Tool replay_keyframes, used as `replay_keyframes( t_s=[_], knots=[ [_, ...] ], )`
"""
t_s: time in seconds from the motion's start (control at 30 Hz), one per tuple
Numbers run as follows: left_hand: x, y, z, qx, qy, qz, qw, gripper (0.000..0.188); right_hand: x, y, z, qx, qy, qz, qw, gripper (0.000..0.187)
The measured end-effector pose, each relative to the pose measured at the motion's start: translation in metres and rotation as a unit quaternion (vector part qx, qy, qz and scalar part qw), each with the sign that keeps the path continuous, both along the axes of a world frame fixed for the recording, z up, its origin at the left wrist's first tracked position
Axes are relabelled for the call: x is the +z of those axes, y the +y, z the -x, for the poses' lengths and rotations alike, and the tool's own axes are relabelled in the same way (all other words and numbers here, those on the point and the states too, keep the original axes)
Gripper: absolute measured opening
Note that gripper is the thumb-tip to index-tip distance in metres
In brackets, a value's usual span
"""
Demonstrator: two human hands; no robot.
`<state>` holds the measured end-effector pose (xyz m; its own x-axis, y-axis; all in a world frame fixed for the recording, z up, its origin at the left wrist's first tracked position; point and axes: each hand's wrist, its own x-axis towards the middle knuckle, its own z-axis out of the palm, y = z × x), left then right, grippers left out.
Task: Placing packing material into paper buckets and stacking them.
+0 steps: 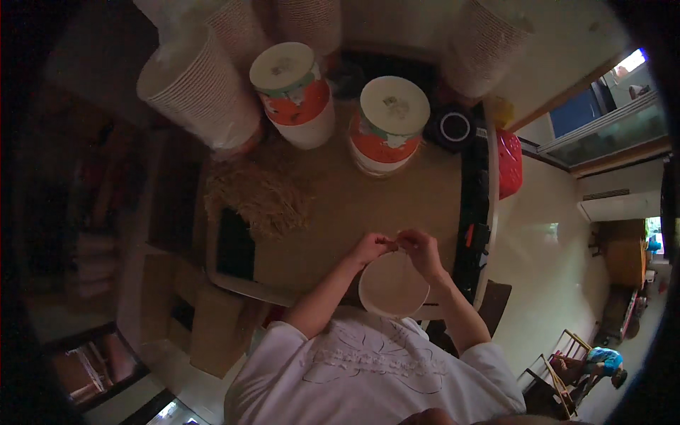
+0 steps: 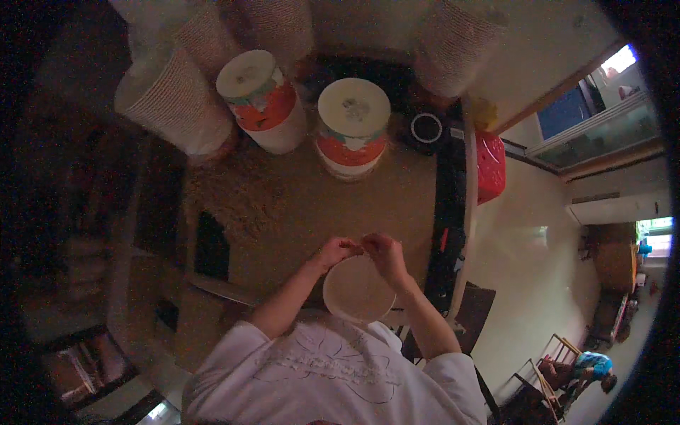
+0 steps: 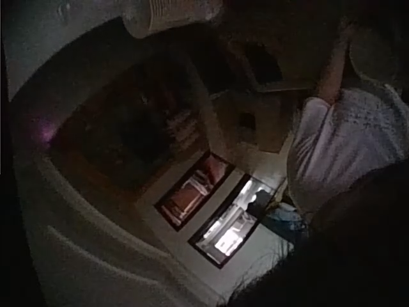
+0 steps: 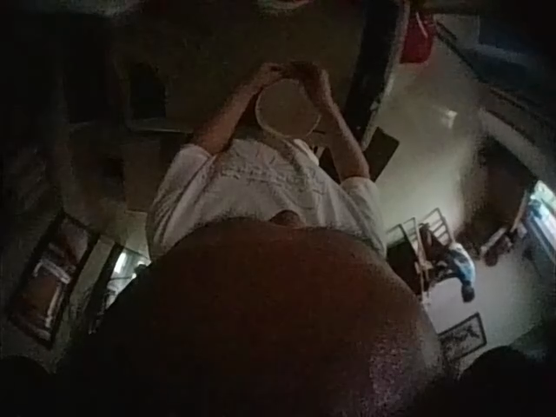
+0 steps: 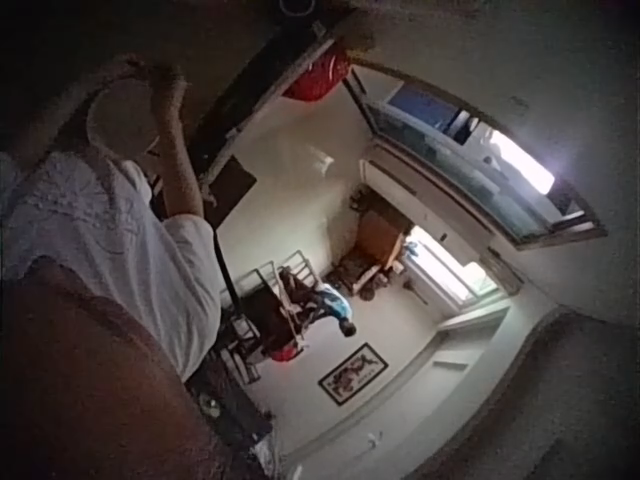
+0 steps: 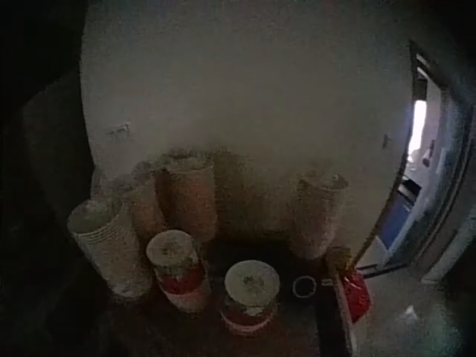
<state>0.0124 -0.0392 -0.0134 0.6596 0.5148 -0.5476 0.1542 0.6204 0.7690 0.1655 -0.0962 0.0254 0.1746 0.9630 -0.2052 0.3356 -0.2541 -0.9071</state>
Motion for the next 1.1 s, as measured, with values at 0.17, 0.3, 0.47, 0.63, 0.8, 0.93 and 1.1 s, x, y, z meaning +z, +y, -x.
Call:
replay_keyframes(
  t_s=[0.17, 0.3, 0.47, 0.63, 0.8, 0.93, 1.1],
  knots=[
    [-0.008, 0.002, 0.004, -0.041, -0.008, 0.004, 0.999, 0.015, 0.003, 0.003, 0.003, 0.008, -0.12, -0.091, 0.989, 0.004],
    [0.001, 0.006, 0.009, -0.078, -0.025, 0.01, 0.997, 0.016, 0.007, 0.002, 0.01, -0.052, -0.054, -0.062, 0.995, 0.006],
    [0.017, 0.009, 0.009, -0.117, -0.023, 0.015, 0.993, 0.019, -0.013, -0.004, 0.009, -0.119, -0.014, -0.041, 0.992, 0.006],
    [0.022, 0.006, 0.009, -0.109, -0.006, 0.021, 0.994, 0.021, -0.013, -0.002, 0.008, -0.137, 0.048, -0.021, 0.989, 0.005],
    [0.002, -0.001, 0.009, -0.059, -0.042, 0.098, 0.993, 0.019, -0.011, 0.0, -0.006, -0.095, 0.139, 0.016, 0.986, 0.006],
    [0.002, -0.002, 0.003, -0.048, -0.01, 0.079, 0.996, 0.018, -0.015, 0.004, -0.018, -0.004, 0.033, 0.054, 0.998, 0.012],
    [0.016, 0.002, 0.001, -0.071, 0.02, 0.036, 0.997, 0.017, -0.016, 0.008, -0.017, 0.066, 0.063, 0.147, 0.985, 0.016]
  ],
)
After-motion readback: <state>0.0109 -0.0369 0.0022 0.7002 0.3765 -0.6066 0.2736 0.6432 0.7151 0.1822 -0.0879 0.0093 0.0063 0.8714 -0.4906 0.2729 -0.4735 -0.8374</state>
